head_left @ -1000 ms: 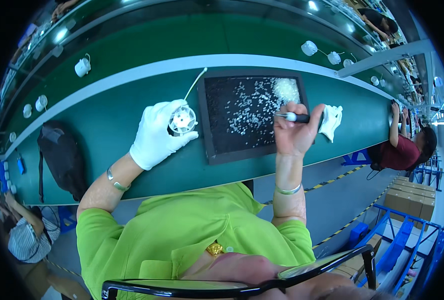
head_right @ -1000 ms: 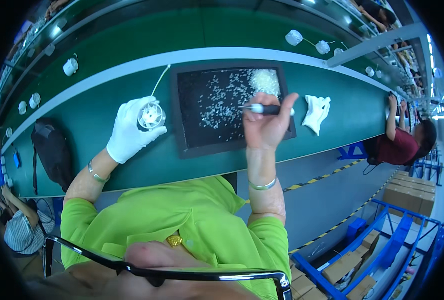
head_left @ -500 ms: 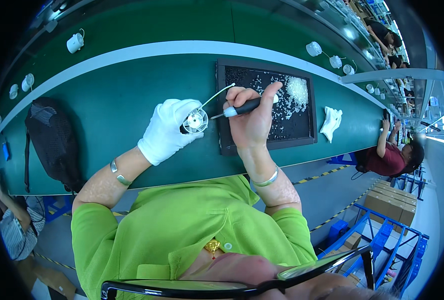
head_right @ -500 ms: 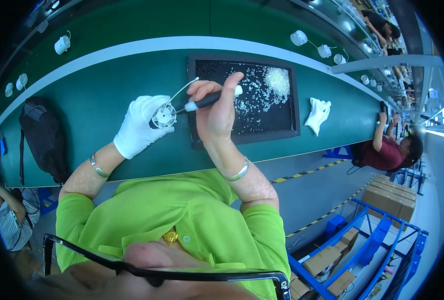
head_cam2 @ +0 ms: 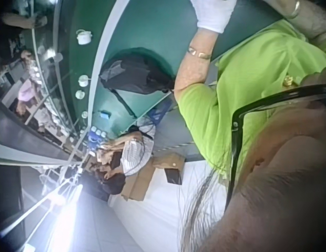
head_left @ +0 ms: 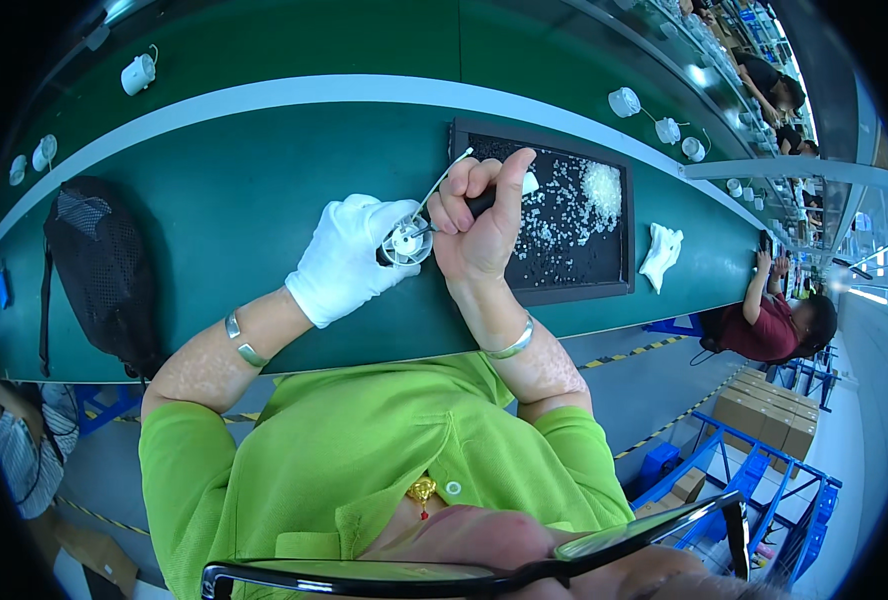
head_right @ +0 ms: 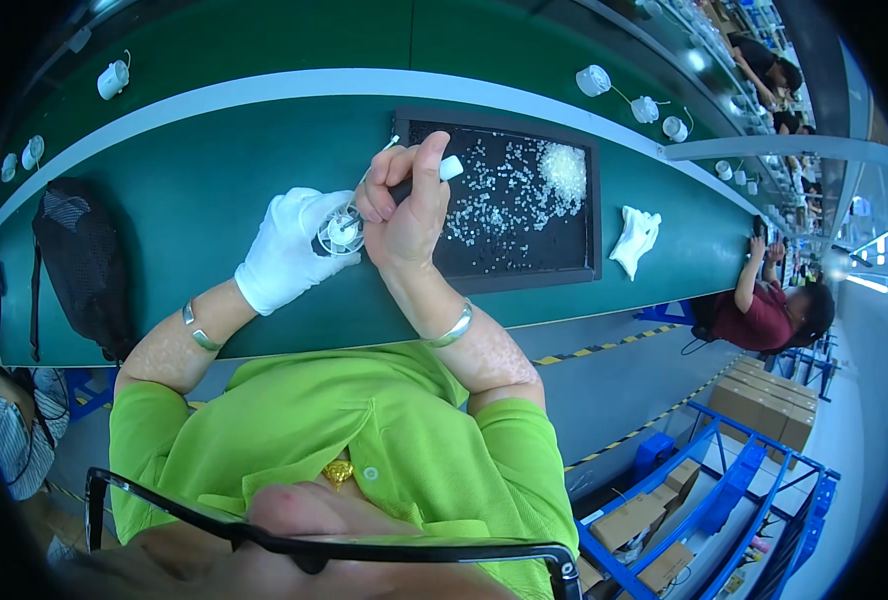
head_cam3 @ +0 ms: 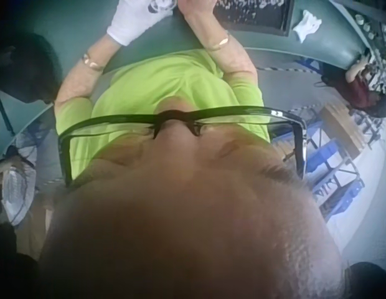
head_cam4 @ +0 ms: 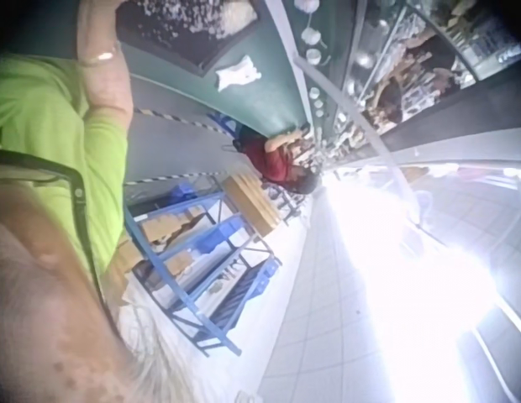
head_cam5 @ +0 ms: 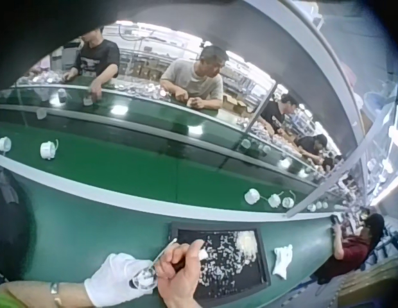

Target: Applying adhesive to small electronic components at a manual assembly station.

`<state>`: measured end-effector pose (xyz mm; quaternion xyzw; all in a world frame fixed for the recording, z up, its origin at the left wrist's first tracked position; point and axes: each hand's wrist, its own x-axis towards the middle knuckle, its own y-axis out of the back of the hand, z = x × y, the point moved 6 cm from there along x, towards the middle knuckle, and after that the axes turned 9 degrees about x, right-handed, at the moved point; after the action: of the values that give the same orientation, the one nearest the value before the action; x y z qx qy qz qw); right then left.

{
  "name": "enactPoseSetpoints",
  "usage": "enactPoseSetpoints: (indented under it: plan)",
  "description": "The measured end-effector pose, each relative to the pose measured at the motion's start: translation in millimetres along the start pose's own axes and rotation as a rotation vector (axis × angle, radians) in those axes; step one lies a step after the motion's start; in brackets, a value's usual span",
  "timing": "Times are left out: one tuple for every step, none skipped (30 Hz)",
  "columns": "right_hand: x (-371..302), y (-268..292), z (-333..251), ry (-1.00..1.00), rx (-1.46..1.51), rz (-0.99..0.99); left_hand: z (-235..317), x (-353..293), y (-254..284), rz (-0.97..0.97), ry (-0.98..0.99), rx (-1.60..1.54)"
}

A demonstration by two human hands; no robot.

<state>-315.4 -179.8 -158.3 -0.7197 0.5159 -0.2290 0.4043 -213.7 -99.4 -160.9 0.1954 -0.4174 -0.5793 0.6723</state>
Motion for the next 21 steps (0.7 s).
enactPoseSetpoints:
  plan:
    - [0, -1, 0, 0.014, -0.037, -0.023, 1, 0, 1, 0.012, -0.011, -0.002]
    - [-1, -2, 1, 0.012, -0.040, -0.021, 1, 1, 2, 0.013, -0.009, -0.005]
    - [-2, -3, 0, 0.028, -0.067, -0.051, 2, 2, 3, 0.008, -0.006, 0.002]
    - [-3, -5, 0, 0.044, -0.093, -0.082, 2, 2, 3, 0.003, -0.003, 0.009]
    - [-3, -4, 2, 0.040, -0.094, -0.083, 1, 2, 3, 0.005, 0.001, 0.009]
    - [-5, -6, 1, 0.059, -0.088, -0.121, 1, 3, 3, 0.007, -0.002, -0.001]
    - [-6, -9, 1, 0.078, -0.082, -0.159, 1, 3, 3, 0.009, -0.005, -0.012]
    - [-7, -10, 1, 0.077, -0.083, -0.158, 2, 3, 3, 0.009, -0.005, -0.013]
    - [-8, -12, 1, 0.098, -0.118, -0.182, 1, 3, 2, 0.001, 0.002, -0.010]
    - [-9, -13, 1, 0.119, -0.153, -0.205, 0, 3, 2, -0.006, 0.009, -0.007]
    - [-9, -13, 1, 0.118, -0.154, -0.205, 1, 3, 1, -0.006, 0.009, -0.007]
    - [-9, -12, 2, 0.112, -0.151, -0.206, 1, 2, 2, -0.002, 0.008, -0.001]
    - [-9, -12, 3, 0.107, -0.148, -0.207, 1, 2, 2, 0.001, 0.006, 0.005]
    - [-9, -13, 3, 0.107, -0.148, -0.207, 1, 2, 1, 0.000, 0.006, 0.005]
    - [-9, -13, 3, 0.099, -0.144, -0.211, 0, 1, 0, -0.001, 0.007, 0.008]
    - [-9, -13, 4, 0.092, -0.140, -0.215, -1, 1, 0, -0.003, 0.008, 0.011]
    - [-9, -13, 4, 0.091, -0.139, -0.215, -1, 1, 0, -0.003, 0.008, 0.011]
    - [-9, -13, 4, 0.093, -0.142, -0.218, -1, 2, -1, -0.007, 0.008, 0.003]
    - [-9, -13, 4, 0.094, -0.145, -0.222, -1, 2, -1, -0.011, 0.009, -0.004]
    - [-9, -13, 5, 0.092, -0.145, -0.222, 0, 2, 0, -0.011, 0.010, -0.004]
    - [-9, -13, 5, 0.092, -0.150, -0.218, 0, 2, 1, -0.019, 0.017, 0.003]
